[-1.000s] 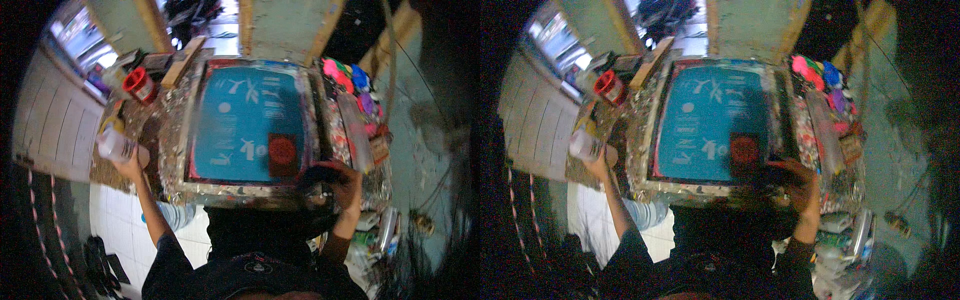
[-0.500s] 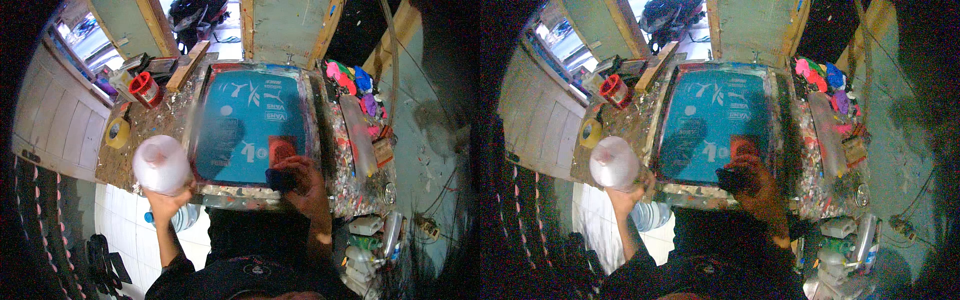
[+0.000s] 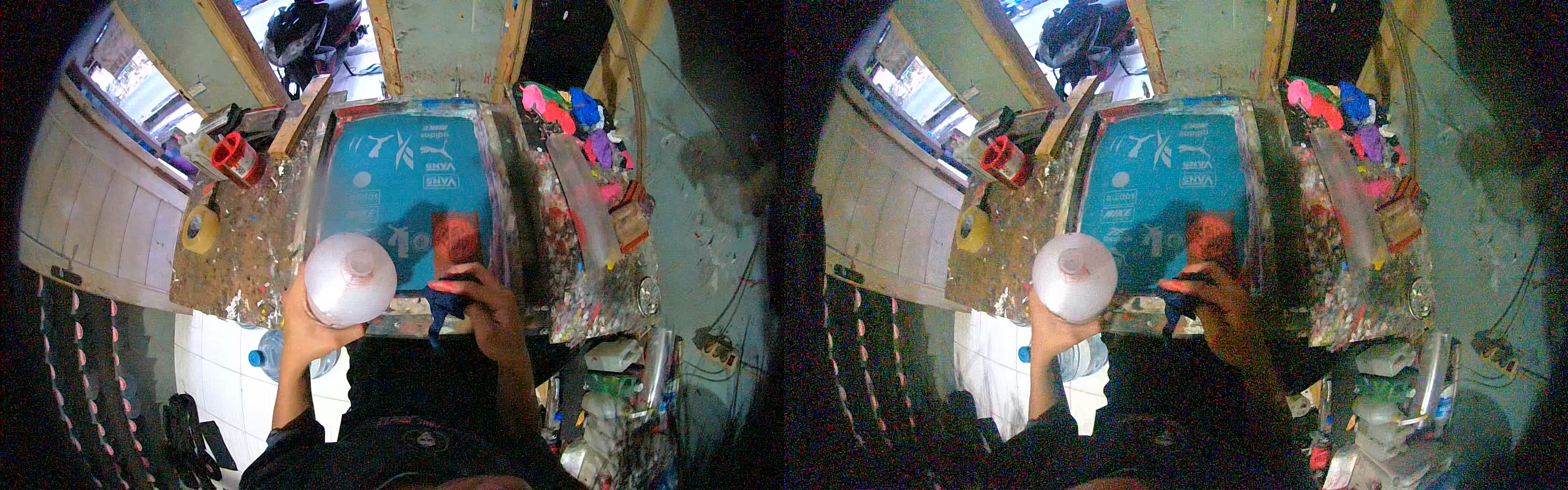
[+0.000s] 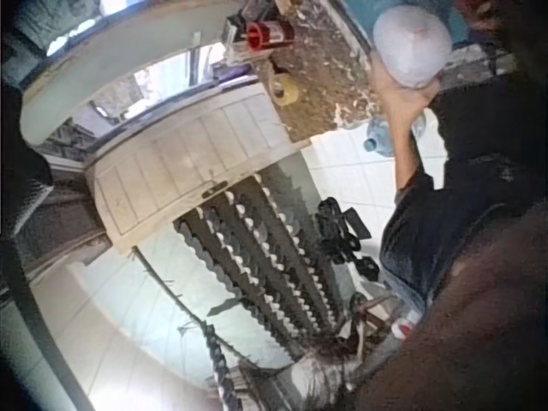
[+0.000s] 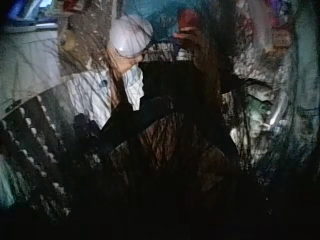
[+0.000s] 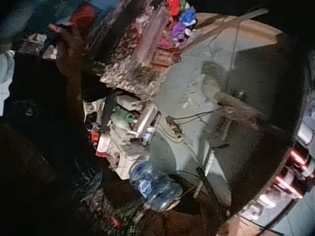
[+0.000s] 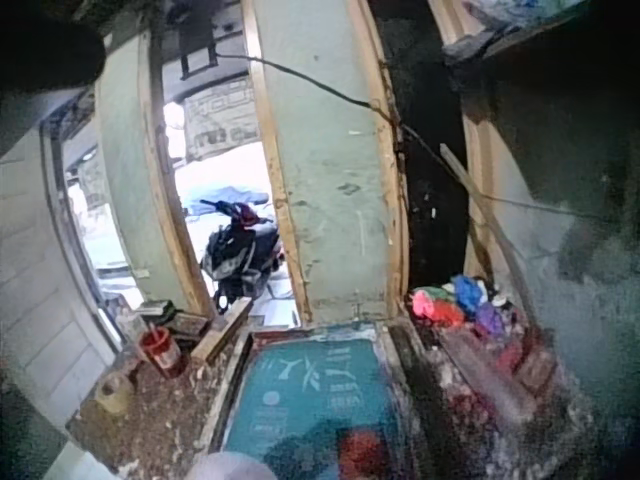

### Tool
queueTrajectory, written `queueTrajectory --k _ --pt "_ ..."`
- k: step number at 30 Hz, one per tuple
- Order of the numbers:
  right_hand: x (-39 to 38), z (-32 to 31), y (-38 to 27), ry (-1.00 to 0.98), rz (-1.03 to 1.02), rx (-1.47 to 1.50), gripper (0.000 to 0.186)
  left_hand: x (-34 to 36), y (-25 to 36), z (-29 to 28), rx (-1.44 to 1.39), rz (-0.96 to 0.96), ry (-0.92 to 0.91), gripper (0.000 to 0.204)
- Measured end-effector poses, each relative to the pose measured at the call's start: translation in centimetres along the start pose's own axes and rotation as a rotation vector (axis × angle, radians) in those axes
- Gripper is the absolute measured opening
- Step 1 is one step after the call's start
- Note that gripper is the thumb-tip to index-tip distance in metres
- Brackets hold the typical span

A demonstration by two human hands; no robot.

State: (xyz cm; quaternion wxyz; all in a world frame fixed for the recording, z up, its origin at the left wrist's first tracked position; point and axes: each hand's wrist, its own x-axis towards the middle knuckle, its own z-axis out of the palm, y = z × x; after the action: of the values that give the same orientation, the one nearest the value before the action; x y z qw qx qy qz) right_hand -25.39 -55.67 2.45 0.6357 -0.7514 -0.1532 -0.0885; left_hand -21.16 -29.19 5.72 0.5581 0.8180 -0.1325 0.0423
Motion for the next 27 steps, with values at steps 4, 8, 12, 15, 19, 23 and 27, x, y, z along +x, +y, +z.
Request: queueTrajectory --k 4,8,12,15,19,23,27 --pt "-0.3 0.2 -0.6 0.008 0.147 0.279 0.029 0.2 -1.1 -0.4 0.161 -0.004 -0.106 0.076" --pt "-0.7 0.7 -0.1 0.028 0.064 0.001 0.029 0.4 0.1 -0.1 0.214 0.03 -0.154 0.075" --pt "-0.5 1.3 -1.1 0.126 0.247 0.305 0.034 0.6 1.0 -0.2 0.377 0.117 -0.231 0.077" --pt "-0.9 0.6 0.6 0.063 0.142 0.134 0.038 0.6 0.7 -0.7 0.48 0.145 -0.275 0.079" --pt "-0.8 0.4 -0.2 0.06 0.247 0.098 0.04 0.8 1.1 -1.4 0.646 0.143 -0.325 0.079" --pt "-0.7 0.7 -0.2 0.11 0.236 0.078 0.041 1.1 1.7 -2.0 0.735 0.188 -0.328 0.077" --pt "-0.6 0.7 0.6 0.066 0.279 0.007 0.039 1.6 2.8 -2.6 0.794 0.191 -0.346 0.074"
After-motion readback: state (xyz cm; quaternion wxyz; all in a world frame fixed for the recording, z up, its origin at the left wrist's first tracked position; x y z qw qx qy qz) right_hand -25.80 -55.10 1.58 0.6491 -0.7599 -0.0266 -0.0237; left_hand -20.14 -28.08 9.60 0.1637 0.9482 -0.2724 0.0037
